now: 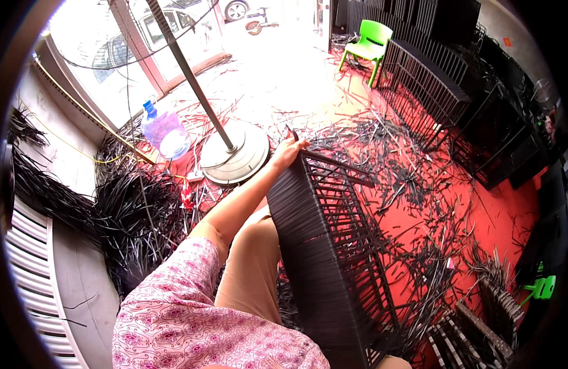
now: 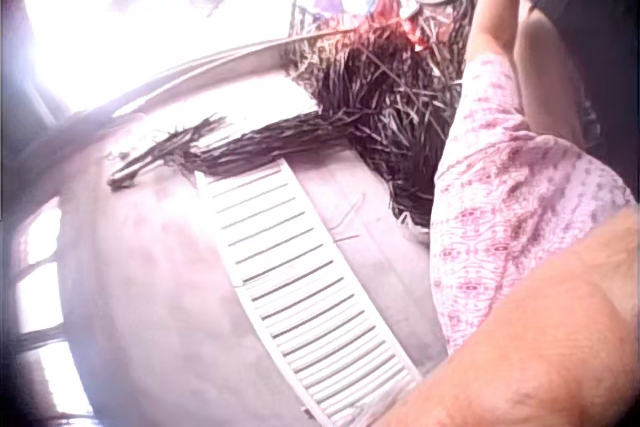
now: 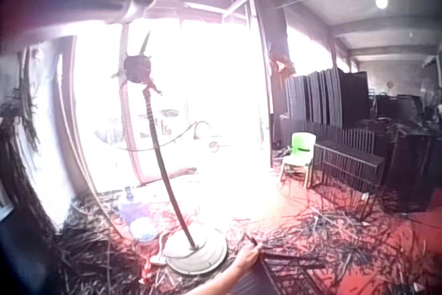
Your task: The person weaves black plastic strips into a metal chair frame to create a seat. They repeatedly thread the strips through the frame, pull them tight, and adjust the weave pattern while sitting on the floor.
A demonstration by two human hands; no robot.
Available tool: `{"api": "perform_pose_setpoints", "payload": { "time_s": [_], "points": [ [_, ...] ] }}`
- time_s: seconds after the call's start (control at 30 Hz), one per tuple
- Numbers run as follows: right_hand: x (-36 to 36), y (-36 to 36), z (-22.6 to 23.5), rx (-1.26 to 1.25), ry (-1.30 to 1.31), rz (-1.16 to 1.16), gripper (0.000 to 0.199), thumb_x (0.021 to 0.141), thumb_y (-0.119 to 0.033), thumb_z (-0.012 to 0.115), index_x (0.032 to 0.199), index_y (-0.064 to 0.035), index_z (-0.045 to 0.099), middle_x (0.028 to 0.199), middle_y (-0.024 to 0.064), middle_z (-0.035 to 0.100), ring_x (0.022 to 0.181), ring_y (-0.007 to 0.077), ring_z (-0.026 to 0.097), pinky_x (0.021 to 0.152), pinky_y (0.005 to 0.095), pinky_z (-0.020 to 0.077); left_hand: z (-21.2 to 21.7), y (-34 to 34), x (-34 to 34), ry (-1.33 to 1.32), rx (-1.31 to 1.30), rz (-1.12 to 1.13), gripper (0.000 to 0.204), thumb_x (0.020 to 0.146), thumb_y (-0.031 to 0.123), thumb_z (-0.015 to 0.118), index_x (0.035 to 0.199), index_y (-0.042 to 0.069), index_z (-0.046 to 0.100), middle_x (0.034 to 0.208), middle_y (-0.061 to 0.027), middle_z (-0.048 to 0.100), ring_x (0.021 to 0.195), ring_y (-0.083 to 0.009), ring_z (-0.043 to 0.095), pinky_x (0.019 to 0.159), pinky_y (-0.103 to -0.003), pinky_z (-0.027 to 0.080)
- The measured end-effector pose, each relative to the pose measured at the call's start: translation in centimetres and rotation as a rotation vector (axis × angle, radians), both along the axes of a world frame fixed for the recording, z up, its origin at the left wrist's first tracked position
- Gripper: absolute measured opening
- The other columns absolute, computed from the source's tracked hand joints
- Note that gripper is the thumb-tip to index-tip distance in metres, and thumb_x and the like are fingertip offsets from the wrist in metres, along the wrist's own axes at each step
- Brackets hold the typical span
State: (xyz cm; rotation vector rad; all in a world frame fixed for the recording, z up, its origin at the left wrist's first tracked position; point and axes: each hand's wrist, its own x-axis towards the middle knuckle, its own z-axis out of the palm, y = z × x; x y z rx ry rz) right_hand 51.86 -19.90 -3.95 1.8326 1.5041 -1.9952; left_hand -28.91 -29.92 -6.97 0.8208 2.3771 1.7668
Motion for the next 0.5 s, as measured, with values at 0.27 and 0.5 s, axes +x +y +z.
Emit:
{"api": "perform_pose_setpoints", "payload": {
  "time_s": [0.27,0.5],
  "points": [
    [-3.0,-1.7,-0.6,-0.062,0.068,-0.434,0.044,0.095,-0.054,0.05,0.09,-0.0109,0.059,0.058,0.0004,0.055,0.043,0.0107,0.041,0.041,0.0262,0.0316,2.1,0.4,1.1,-0.015,-0.111,0.073,0.046,0.098,0.039,0.05,0.089,0.0,0.073,0.083,-0.0137,0.071,0.082,-0.022,0.066,0.08,-0.033,0.049],
    [-4.5,0.2,6.9,0.117,0.016,-0.354,0.053,0.094,-0.058,0.045,0.063,-0.0148,0.045,0.051,0.0004,0.04,0.046,0.0139,0.038,0.046,0.0276,0.032,4.2,-0.6,3.3,-0.044,-0.152,0.097,0.043,0.095,0.038,0.055,0.086,0.001,0.076,0.081,-0.0143,0.07,0.082,-0.0218,0.063,0.082,-0.034,0.046]
  ]
}}
